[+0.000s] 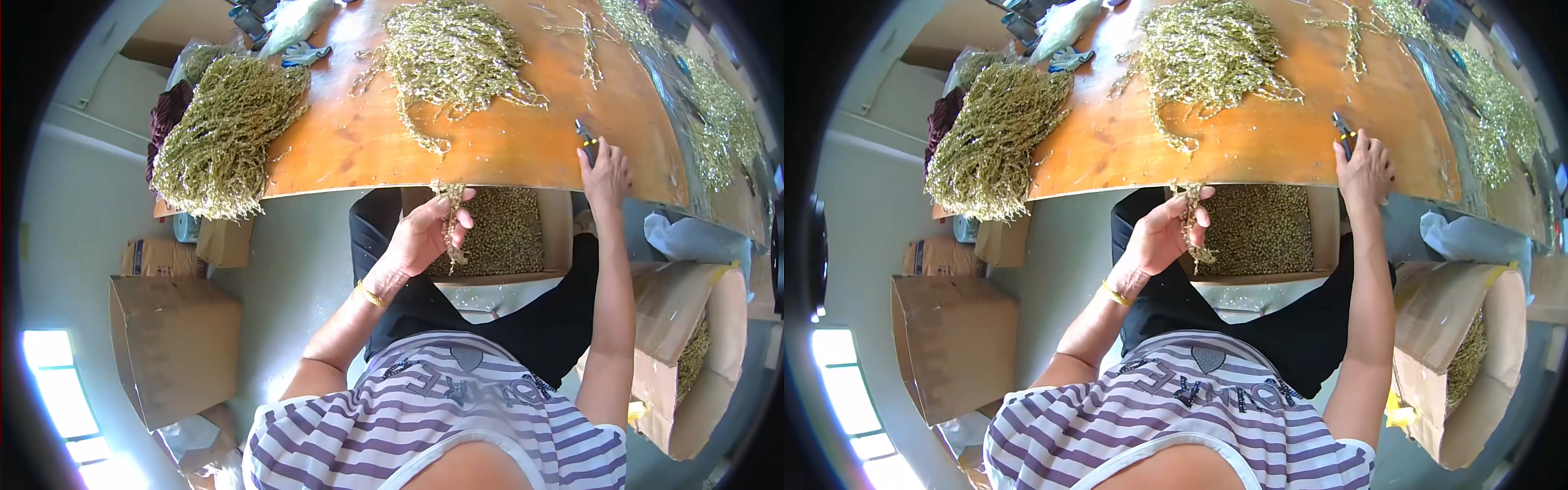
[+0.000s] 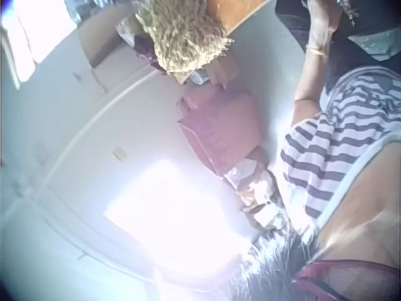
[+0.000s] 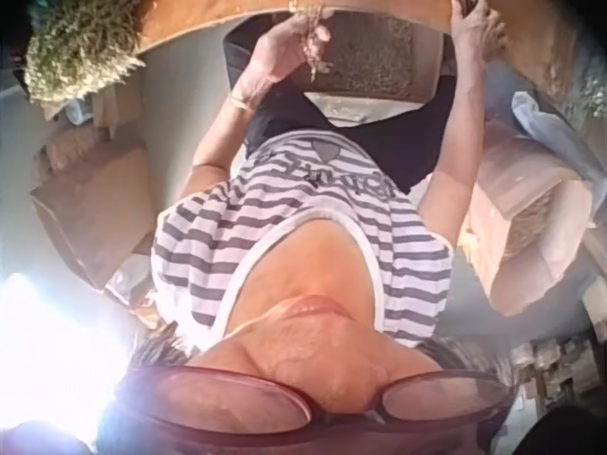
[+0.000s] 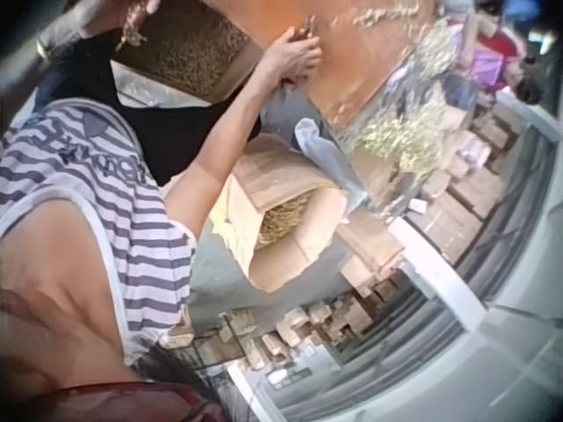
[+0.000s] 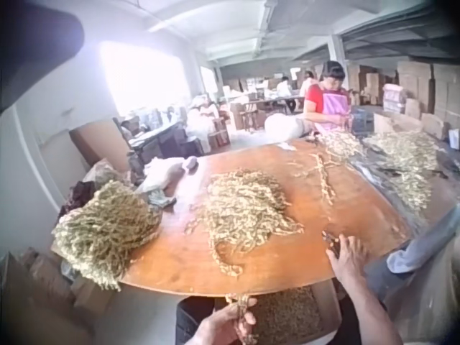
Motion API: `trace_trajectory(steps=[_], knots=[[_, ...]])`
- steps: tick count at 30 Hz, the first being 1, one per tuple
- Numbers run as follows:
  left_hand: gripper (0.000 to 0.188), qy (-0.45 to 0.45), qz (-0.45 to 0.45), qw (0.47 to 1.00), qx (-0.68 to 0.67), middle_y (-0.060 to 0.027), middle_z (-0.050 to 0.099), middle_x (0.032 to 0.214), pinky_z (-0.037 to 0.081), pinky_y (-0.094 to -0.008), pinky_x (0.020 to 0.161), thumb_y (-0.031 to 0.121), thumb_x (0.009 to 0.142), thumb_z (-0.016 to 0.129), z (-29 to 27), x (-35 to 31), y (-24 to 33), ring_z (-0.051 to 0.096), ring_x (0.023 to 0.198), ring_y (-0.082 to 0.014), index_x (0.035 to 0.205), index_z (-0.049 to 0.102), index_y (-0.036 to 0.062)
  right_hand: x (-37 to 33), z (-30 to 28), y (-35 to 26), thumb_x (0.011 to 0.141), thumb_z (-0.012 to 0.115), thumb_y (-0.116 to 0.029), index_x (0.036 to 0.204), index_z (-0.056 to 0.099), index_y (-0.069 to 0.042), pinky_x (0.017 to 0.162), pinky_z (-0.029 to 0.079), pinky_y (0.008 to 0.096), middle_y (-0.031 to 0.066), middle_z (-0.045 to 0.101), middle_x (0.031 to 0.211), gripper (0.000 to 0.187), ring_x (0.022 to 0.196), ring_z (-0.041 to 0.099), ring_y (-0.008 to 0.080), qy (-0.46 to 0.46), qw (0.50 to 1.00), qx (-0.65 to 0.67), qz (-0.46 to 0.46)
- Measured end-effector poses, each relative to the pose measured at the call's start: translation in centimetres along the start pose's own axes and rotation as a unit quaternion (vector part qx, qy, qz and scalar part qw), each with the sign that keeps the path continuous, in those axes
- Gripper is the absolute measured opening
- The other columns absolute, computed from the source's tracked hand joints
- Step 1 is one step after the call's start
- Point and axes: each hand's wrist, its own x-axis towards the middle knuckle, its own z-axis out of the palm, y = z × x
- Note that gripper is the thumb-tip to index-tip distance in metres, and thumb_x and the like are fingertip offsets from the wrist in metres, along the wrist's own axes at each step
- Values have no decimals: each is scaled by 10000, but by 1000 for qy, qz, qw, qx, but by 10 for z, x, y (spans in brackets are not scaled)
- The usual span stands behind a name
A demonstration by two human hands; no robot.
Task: Trimming gold-colored plastic decorative strands with small shears and placing them in a box.
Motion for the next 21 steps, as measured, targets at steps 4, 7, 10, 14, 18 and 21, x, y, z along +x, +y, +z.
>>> trace_trajectory(steps=[4, 7, 10, 14, 18, 21], knots=[[377, -11, 26, 999, -43, -59, 562, 919, 407, -286, 737, 226, 893, 382, -9, 6, -3, 514, 784, -164, 1187, 433, -4, -12, -45, -59, 778, 606, -329, 998, 552, -74, 789, 383, 368, 100, 536, 978, 341, 933, 502, 255, 77, 985, 117, -96], [374, -4, 57, 997, -48, -69, 547, 1003, 390, -310, 817, 222, 890, 385, -4, 12, -17, 504, 903, -176, 1178, 444, -8, -73, -83, -116, 768, 612, -144, 918, 560, -38, 739, 435, 326, 113, 567, 885, 191, 826, 560, 211, -168, 884, 436, -26], [352, 51, 78, 993, -69, -86, 538, 1088, 353, -327, 899, 213, 878, 419, -3, 19, -31, 484, 1015, -192, 1133, 489, -19, -113, -66, -145, 738, 652, -200, 998, 519, -41, 727, 440, 336, 125, 549, 917, 333, 829, 549, 242, -114, 865, 488, -34], [356, 81, 76, 993, 34, -83, 548, 1060, 344, -310, 905, 195, 880, 401, 3, 17, -35, 498, 978, -182, 1139, 483, -34, -125, -61, -150, 718, 672, -155, 1036, 489, -13, 737, 439, 333, 132, 540, 935, 393, 842, 547, 238, -152, 849, 505, 28], [382, 109, 54, 990, 68, -93, 545, 1054, 354, -307, 896, 238, 892, 400, 5, 15, -42, 499, 968, -178, 1145, 478, -36, -140, -49, -151, 752, 635, -118, 990, 517, -19, 685, 446, 312, 111, 549, 868, 283, 775, 555, 215, -172, 820, 542, 57], [419, 92, 30, 995, 22, -96, 543, 1058, 364, -315, 892, 297, 904, 395, -3, 17, -45, 504, 960, -176, 1152, 474, -32, -138, -45, -147, 820, 560, -121, 950, 537, -15, 614, 447, 266, 73, 571, 797, 170, 674, 554, 157, -209, 766, 594, 129]])
